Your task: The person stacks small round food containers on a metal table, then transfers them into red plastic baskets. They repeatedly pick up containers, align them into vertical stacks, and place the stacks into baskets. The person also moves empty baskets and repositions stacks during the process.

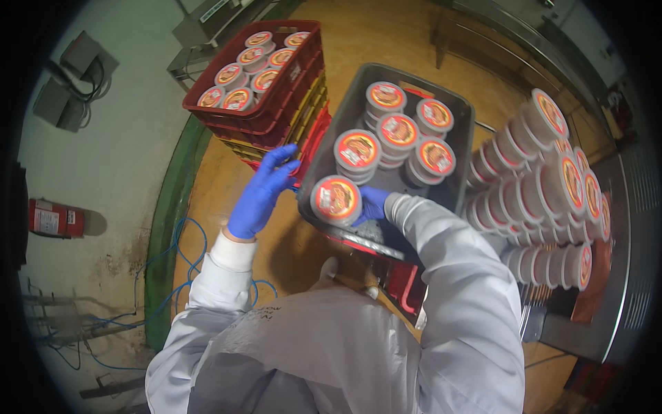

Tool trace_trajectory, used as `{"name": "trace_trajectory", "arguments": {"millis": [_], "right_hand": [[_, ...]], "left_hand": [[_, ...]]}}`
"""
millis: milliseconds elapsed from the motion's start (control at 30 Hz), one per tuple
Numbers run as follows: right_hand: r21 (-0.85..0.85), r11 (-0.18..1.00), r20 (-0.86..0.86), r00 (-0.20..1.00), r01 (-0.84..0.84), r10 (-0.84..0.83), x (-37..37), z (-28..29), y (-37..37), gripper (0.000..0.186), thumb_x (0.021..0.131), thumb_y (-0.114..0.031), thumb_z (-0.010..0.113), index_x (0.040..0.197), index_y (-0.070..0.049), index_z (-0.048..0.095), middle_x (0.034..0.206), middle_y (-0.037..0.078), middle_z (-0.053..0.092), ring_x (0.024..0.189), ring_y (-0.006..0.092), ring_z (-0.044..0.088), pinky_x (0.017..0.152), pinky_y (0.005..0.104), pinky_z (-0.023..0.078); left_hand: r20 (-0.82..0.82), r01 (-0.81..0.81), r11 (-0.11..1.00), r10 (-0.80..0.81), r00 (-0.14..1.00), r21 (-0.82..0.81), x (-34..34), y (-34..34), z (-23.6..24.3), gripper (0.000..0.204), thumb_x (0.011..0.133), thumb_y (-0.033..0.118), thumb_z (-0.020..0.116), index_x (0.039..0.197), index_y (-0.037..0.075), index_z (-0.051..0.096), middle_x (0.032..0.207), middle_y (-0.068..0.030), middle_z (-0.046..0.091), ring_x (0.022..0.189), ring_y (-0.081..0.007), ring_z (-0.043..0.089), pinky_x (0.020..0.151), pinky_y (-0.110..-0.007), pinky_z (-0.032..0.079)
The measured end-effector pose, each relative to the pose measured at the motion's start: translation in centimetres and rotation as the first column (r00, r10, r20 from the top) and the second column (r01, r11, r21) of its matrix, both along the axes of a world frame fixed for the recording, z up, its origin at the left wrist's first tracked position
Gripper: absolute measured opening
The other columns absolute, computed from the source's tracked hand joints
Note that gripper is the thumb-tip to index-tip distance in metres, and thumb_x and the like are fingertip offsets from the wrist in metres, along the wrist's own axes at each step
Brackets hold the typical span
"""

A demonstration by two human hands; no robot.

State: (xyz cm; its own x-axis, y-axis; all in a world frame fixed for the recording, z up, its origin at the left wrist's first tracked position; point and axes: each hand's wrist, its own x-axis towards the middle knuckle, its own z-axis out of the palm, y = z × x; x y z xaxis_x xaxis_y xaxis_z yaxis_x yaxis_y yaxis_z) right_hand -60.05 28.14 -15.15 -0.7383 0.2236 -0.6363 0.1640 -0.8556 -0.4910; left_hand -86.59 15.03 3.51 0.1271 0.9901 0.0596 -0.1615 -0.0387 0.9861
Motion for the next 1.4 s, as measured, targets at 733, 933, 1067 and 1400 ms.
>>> {"name": "trace_trajectory", "arguments": {"millis": [733,933,1067,1400], "right_hand": [[0.021,0.732,-0.357,0.689,0.681,-0.631,-1.6,-0.7,3.9,0.063,0.077,-0.005,0.051,0.138,-0.009,0.033,0.135,0.017,0.043,0.121,0.0363,0.049,0.096,0.0569,0.045],[-0.069,0.681,-0.293,0.637,0.729,-0.712,-0.1,4.5,-0.6,0.060,0.077,0.001,0.048,0.135,-0.003,0.034,0.133,0.016,0.045,0.122,0.0328,0.048,0.097,0.0479,0.049],[-0.049,0.570,-0.359,0.519,0.820,-0.776,3.9,16.9,-7.9,0.050,0.082,0.001,0.047,0.130,0.001,0.036,0.129,0.022,0.046,0.119,0.0367,0.049,0.092,0.0491,0.053],[0.017,0.103,-0.445,0.100,0.995,-0.890,27.0,20.9,-27.7,0.051,0.082,0.000,0.044,0.132,0.008,0.032,0.133,0.027,0.042,0.120,0.0438,0.047,0.097,0.0538,0.048]], "left_hand": [[0.057,0.337,0.925,-0.332,0.941,-0.174,3.9,18.7,2.0,0.054,0.080,0.045,0.060,0.127,0.017,0.053,0.121,-0.0010,0.056,0.111,-0.0140,0.049,0.094,-0.033,0.033],[-0.065,0.257,0.963,-0.263,0.963,-0.080,4.2,13.6,6.5,0.059,0.085,0.045,0.058,0.132,0.012,0.048,0.123,-0.0057,0.057,0.115,-0.0158,0.050,0.093,-0.030,0.040],[-0.125,0.421,0.901,-0.408,0.904,0.101,9.3,9.0,16.6,0.053,0.085,0.041,0.060,0.128,0.011,0.052,0.119,-0.0047,0.059,0.108,-0.0149,0.055,0.088,-0.031,0.044],[-0.502,0.552,0.220,-0.246,0.829,0.804,34.1,-3.9,24.6,0.036,0.080,0.004,0.054,0.113,0.012,0.064,0.123,-0.0099,0.052,0.115,-0.0229,0.050,0.100,-0.034,0.036]]}}
